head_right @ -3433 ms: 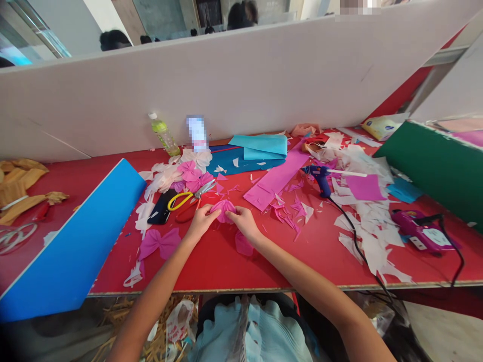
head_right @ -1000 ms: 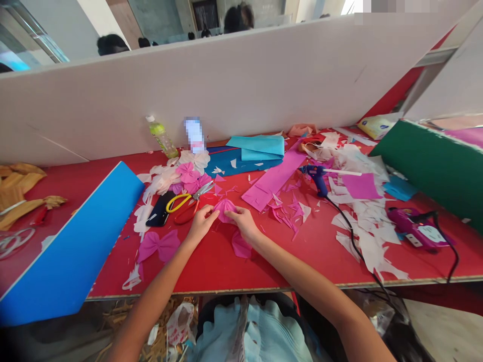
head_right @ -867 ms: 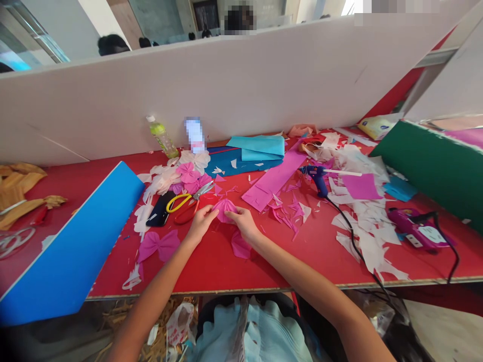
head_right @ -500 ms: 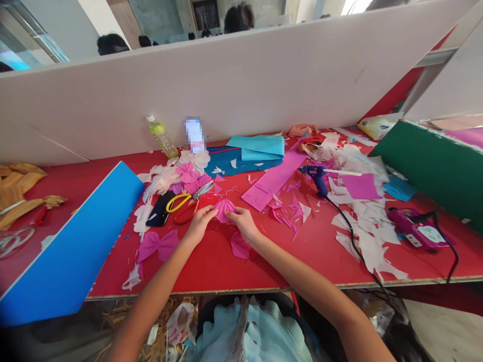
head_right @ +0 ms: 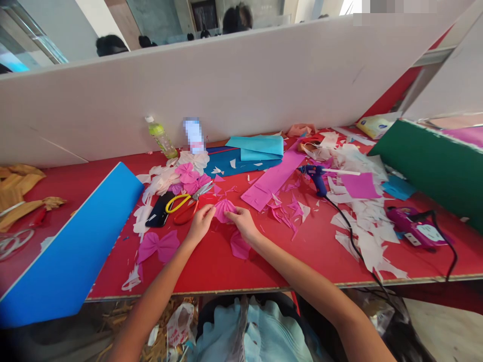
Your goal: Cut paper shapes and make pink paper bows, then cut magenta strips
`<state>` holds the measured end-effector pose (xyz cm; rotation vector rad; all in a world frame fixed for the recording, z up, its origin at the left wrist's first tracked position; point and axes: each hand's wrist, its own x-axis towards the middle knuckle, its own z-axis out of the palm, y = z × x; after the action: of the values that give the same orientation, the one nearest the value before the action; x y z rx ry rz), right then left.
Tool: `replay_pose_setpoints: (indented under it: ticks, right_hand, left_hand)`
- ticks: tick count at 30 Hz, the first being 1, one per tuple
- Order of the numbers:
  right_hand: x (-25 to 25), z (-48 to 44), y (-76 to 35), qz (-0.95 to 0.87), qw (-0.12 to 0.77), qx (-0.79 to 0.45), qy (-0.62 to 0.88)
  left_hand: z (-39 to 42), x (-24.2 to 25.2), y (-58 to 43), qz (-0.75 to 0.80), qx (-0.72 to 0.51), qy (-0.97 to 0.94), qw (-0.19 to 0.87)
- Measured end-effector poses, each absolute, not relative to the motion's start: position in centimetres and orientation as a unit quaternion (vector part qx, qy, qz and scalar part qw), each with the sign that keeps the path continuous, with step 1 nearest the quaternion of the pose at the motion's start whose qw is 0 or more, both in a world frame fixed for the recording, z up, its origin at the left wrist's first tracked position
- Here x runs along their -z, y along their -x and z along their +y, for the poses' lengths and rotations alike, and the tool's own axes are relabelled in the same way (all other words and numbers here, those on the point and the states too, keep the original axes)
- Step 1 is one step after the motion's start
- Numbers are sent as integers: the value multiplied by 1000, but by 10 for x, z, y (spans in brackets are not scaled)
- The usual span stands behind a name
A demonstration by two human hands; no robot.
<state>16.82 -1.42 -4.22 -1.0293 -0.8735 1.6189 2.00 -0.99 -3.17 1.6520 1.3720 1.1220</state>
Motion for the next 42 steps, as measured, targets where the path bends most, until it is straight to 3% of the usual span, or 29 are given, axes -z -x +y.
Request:
replay_pose_setpoints:
  ticks: [17, 27, 42]
  right_hand:
    - [42, -14, -168, -364, 498, -662, 426]
    - [45, -13, -168, -361, 499, -664, 425]
    - [42, -12, -170, -354, 488, -678, 421]
  left_hand:
    - [-9, 33, -20, 534, -424, -602, 415]
    - [-10, 36, -23, 520, -441, -471, 560]
    - [-10, 31, -23, 513, -438, -524, 520]
